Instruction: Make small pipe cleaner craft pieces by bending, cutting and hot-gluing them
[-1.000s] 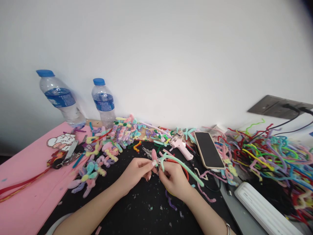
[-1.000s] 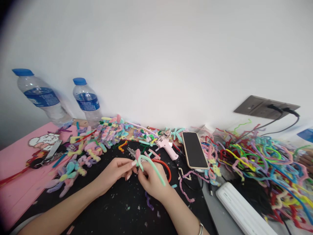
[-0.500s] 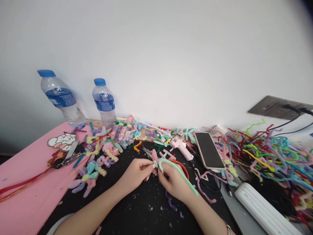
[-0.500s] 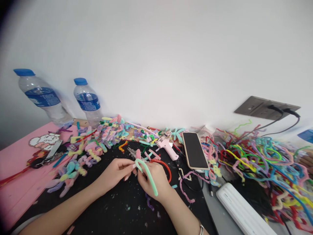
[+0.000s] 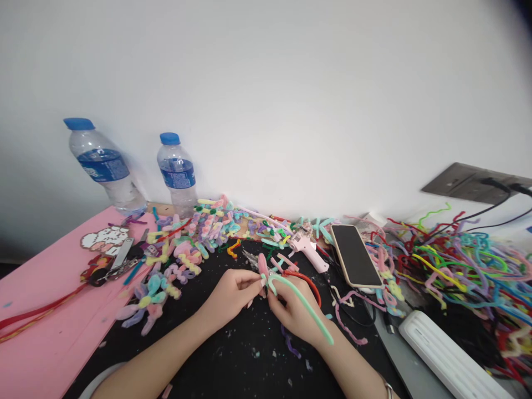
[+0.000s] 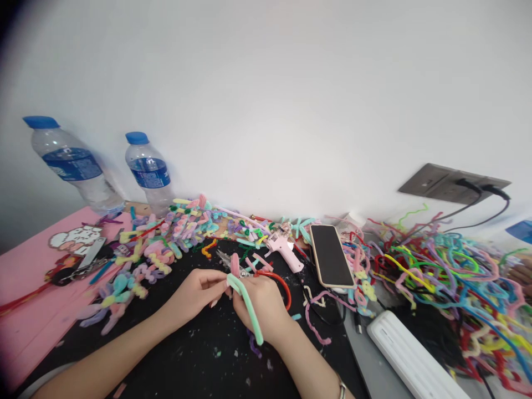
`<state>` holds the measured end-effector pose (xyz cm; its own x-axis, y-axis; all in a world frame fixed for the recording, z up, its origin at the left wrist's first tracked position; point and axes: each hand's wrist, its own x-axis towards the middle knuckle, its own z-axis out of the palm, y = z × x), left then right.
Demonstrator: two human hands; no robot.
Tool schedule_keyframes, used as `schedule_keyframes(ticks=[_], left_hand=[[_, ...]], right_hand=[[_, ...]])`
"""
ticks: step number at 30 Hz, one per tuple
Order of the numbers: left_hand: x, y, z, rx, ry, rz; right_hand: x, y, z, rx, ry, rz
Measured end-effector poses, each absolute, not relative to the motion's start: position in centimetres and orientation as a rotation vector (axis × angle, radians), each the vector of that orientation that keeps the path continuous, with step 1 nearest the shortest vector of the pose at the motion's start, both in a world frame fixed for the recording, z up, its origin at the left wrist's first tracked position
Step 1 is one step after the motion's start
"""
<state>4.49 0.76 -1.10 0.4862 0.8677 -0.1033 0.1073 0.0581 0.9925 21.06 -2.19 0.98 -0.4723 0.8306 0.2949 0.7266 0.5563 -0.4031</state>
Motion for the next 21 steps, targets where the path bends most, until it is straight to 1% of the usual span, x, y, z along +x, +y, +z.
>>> schedule_keyframes(ticks=[13,21], left_hand=[[4.45,0.68,-1.17,1.502,0.945,0.726],[4.27,0.85,-1.28,1.495,0.951,0.728]], right_hand=[[20.88,-2.29,1.12,-1.273,-2.297,0.309],[21.3,-2.39,0.27,-1.321,-2.257,0.405]])
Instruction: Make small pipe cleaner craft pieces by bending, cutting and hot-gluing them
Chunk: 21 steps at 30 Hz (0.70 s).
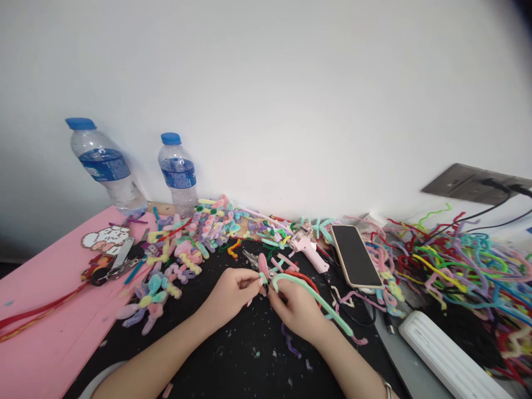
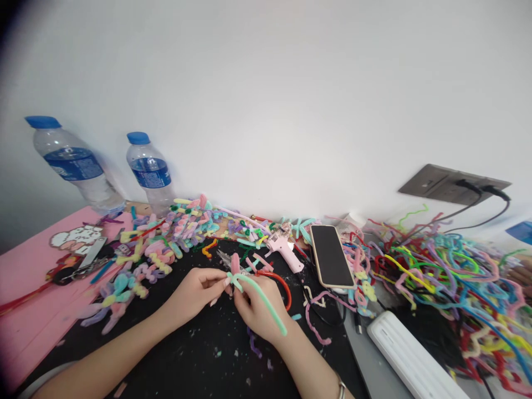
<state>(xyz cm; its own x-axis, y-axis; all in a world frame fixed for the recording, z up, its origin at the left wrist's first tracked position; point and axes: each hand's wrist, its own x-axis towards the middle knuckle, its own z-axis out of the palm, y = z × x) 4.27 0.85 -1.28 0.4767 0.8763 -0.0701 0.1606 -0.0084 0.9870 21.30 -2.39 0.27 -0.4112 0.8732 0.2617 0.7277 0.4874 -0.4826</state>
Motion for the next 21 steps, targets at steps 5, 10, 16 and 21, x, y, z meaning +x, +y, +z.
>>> schedule_keyframes(ticks=[5,10,16,21], left_hand=[[4.3,0.8,-1.0,1.395,0.932,0.784],[4.4,0.9,-0.7,1.301,0.871,0.796],[4.0,1.6,-0.8,1.369,0.878,0.746],[3.5,2.1,-0.8,1.608,0.951,0.805]], right_hand=[[21.4,-2.4,0.0,-1.305,-2.177,0.418],[21.7,-2.4,-0.4,-1.292,-2.091,0.438],[22.6,-1.9,-0.8,-1.275,-2.088,0.253],[23.1,-1.7,-0.7,-1.279,-2.127,0.142]])
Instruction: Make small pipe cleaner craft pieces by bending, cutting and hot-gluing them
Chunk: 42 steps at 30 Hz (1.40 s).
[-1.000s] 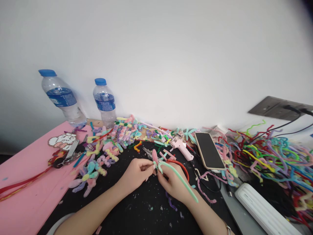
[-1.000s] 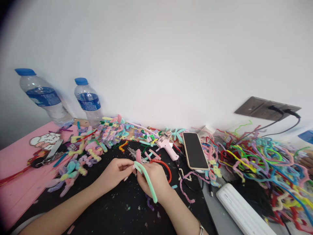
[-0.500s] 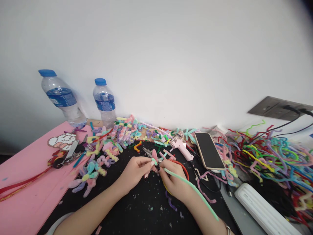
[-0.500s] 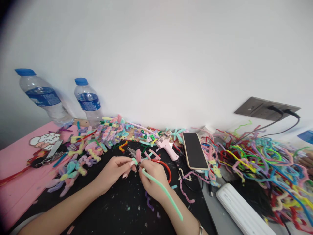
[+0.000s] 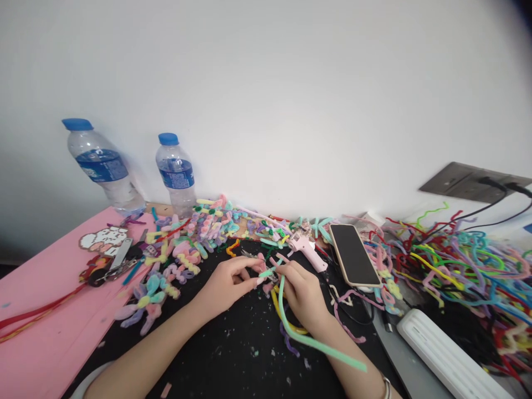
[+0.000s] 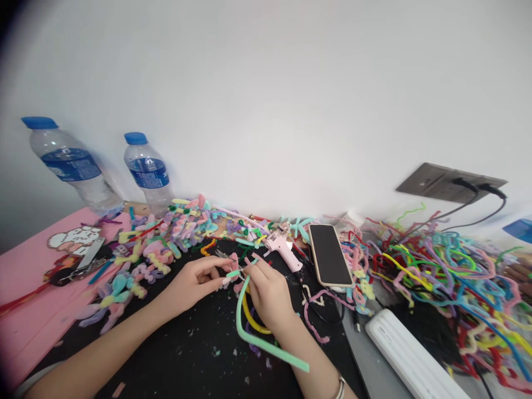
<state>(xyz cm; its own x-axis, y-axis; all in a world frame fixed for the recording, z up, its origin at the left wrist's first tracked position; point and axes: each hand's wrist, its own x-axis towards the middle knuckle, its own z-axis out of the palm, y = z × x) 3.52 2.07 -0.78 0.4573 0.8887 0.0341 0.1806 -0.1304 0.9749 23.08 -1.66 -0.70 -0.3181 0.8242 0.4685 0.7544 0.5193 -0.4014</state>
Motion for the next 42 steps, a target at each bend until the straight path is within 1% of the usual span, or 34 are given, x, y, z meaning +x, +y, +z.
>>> schedule_keyframes(ticks=[6,10,13,22,42], left_hand=[[3.31,2.18,-0.7,1.765,0.973,0.757],[3.28,2.05,-0.4,1.781,0.998,0.817],[3.23,1.97,-0.22,1.824,1.007,0.836],[3.5,1.53,-0.43,1.963,0.97,0.743],[3.6,1.61,-0.36,1.941,0.876,0.715]], right_hand=[[23.25,-1.41,-0.88,-1.318,-2.036,0.124],[23.31,-1.37,-0.92,-1.311,-2.014,0.14],[23.3,-1.44,-0.86,-1.292,-2.035,0.156],[23.02,-1.52,-0.9,-1.16,-2.132,0.212],[22.83,-1.29,-1.15,-1.064,-2.048,0.424]])
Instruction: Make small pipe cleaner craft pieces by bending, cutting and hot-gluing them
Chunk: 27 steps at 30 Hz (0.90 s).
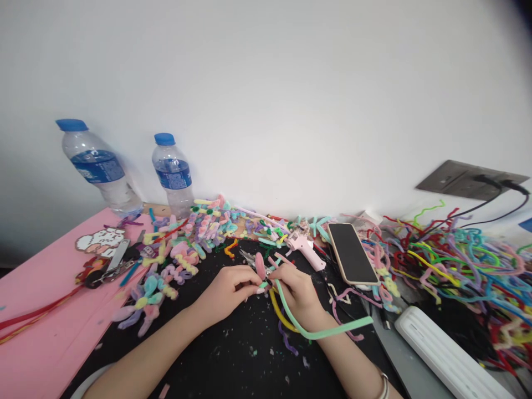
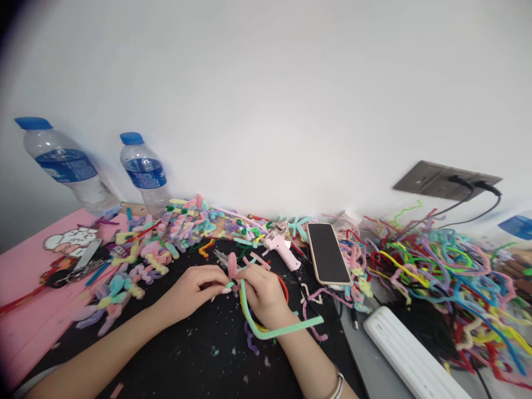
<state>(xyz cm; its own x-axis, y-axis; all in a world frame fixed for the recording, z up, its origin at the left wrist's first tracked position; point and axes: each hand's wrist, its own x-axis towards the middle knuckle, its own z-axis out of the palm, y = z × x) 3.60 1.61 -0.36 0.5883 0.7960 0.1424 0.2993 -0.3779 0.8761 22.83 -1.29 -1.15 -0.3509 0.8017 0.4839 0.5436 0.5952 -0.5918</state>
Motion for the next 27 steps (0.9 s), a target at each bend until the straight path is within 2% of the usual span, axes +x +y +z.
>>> schedule_keyframes(ticks=[14,23,27], left_hand=[[3.8,1.3,-0.2,1.639,0.747,0.621],[3.6,1.6,-0.7,1.578,0.807,0.671],[3.7,1.5,-0.7,1.631,0.831,0.664]], right_hand=[[22.3,-1.6,-0.2,-1.123,-1.999,0.646],[22.0,-1.6,-0.8,-1.25,-1.643,0.878],[22.0,-1.7,-1.2,-1.308,-1.711,0.809]])
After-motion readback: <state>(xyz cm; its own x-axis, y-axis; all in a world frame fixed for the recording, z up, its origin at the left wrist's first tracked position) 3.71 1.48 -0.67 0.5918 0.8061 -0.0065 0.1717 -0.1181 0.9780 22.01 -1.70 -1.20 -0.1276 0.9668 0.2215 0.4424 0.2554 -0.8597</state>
